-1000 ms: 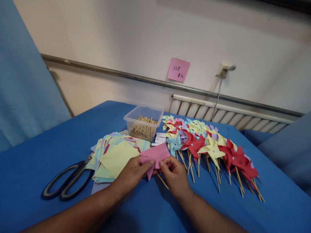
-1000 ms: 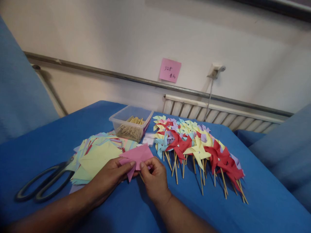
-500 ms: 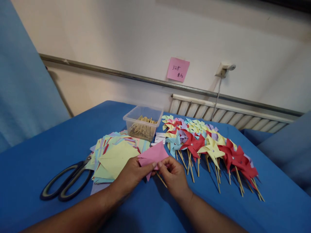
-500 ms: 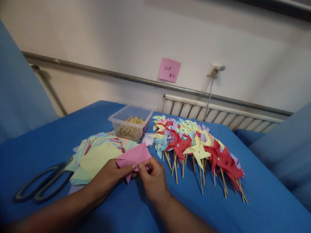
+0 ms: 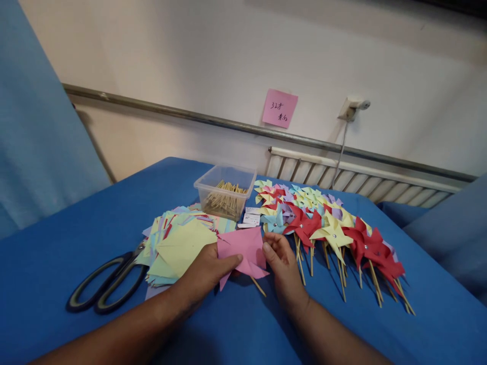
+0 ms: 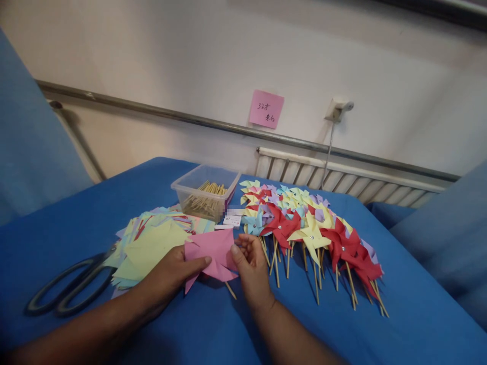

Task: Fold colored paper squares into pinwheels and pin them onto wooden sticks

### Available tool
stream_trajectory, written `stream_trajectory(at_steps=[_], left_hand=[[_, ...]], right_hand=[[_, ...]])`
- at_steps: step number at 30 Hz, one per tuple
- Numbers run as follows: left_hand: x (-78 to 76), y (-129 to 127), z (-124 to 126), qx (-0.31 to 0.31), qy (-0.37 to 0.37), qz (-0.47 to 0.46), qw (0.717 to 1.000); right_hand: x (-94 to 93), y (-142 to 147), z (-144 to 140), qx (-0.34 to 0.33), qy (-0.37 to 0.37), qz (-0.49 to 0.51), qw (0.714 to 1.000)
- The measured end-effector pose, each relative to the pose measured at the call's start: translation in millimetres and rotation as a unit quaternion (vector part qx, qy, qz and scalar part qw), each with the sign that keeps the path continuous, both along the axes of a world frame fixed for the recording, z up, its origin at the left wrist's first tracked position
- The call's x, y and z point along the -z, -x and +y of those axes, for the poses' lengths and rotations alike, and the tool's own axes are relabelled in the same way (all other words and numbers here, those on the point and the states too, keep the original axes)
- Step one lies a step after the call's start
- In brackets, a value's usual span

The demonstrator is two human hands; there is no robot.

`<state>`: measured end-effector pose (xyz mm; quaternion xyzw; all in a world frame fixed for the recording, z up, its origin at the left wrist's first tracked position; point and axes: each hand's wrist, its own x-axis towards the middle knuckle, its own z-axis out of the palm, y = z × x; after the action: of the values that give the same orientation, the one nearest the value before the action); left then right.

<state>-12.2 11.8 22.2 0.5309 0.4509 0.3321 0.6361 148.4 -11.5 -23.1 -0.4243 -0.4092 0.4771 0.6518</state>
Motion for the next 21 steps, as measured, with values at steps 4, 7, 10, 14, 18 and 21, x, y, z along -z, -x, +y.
stream_trajectory(at_steps=[4,7,10,14,18,21], left_hand=[[-1.8,2.2,-1.6,0.038,0.019,0.032,0.999],[-1.8,3.1,-2.7,0.067,0.023,0.07,0.995],[0.0,3.3,-2.8,0.083,0.004,0.069,0.994],[4.0,1.6,-1.3,0.056,0.006,0.058,0.997],[4.1,-2.6,-3.7,0.008,0.042,-0.012,0.999],[1.8,-5.1,-7.4,0.021,0.082,-0.109,0.99]], right_hand=[[-1.3,1.5,1.0,-0.103,0.017,0.055,0.993],[-2.7,3.6,-2.8,-0.14,0.044,0.041,0.988],[-0.6,4.8,-4.3,-0.148,0.051,0.022,0.987],[3.5,7.5,-2.2,-0.123,0.071,0.074,0.987],[3.0,10.5,-0.5,-0.091,0.084,0.129,0.984],[3.3,11.1,0.2,-0.062,0.081,0.159,0.982]])
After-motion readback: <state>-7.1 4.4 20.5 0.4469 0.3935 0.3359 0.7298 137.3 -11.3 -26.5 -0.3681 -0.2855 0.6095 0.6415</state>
